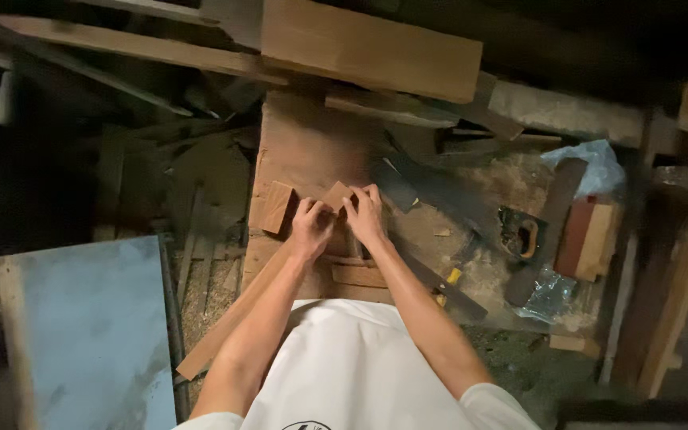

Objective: The person sands a small wooden block with sandpaper, then marks a longer wooden plank with a pencil. Finally, the person uses a hand saw to cut the plank along the marked line.

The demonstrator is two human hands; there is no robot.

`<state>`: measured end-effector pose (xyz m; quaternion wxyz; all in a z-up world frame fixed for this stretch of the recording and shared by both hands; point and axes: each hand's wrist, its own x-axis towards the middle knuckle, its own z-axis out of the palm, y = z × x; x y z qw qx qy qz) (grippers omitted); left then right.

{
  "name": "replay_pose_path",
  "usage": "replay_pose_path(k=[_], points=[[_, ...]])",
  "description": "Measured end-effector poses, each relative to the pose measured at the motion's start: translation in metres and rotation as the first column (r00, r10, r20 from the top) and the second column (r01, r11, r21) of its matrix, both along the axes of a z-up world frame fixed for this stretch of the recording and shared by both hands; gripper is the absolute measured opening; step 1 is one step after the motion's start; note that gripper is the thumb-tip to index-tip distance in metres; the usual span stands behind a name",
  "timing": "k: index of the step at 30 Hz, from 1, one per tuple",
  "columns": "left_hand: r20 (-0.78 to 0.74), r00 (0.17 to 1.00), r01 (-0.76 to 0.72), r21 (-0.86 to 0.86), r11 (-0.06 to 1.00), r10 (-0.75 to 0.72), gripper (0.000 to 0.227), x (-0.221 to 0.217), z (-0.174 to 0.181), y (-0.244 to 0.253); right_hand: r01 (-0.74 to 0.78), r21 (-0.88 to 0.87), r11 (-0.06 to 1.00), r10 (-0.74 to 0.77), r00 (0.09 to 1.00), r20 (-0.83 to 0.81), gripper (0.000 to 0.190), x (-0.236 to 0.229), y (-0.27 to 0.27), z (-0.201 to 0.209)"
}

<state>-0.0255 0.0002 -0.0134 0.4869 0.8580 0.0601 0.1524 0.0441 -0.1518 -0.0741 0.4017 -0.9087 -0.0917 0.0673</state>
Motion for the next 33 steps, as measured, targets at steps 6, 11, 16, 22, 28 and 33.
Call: replay_pose_path(k=[6,11,16,22,28,33], points=[[-0.140,0.932,-0.236,0.466,0.853,0.334,0.047,-0.004,0.021,0.064,-0.020,0.062,0.998,0.016,0.998,0.054,0.037,0.000,-0.001,-0.025],[-0.379,0.878,-0.140,0.382,0.914,0.293,0.072,-0.012,0.022,0.082,-0.007,0.116,0.993,0.017,0.996,-0.089,0.039,0.002,0.006,-0.021],[-0.313,0.935,-0.084,0.259,0.962,0.166,0.063,-0.006,0.018,0.072,-0.013,0.099,0.995,0.020,0.998,-0.063,0.036,0.006,0.004,-0.015],[-0.206,0.977,0.115,0.293,0.949,-0.054,0.063,0.021,0.019,0.030,0.011,0.194,0.981,0.004,0.997,-0.077,0.043,0.010,0.000,-0.011],[-0.132,0.988,0.125,0.350,0.929,-0.083,0.064,0.028,0.015,0.010,0.034,0.163,0.986,-0.005,0.985,-0.175,0.049,0.010,-0.016,0.007],[-0.049,0.994,0.109,0.328,0.938,-0.099,0.080,0.016,0.022,0.012,-0.082,0.217,0.973,0.071,0.996,0.058,0.048,0.008,-0.018,0.018]])
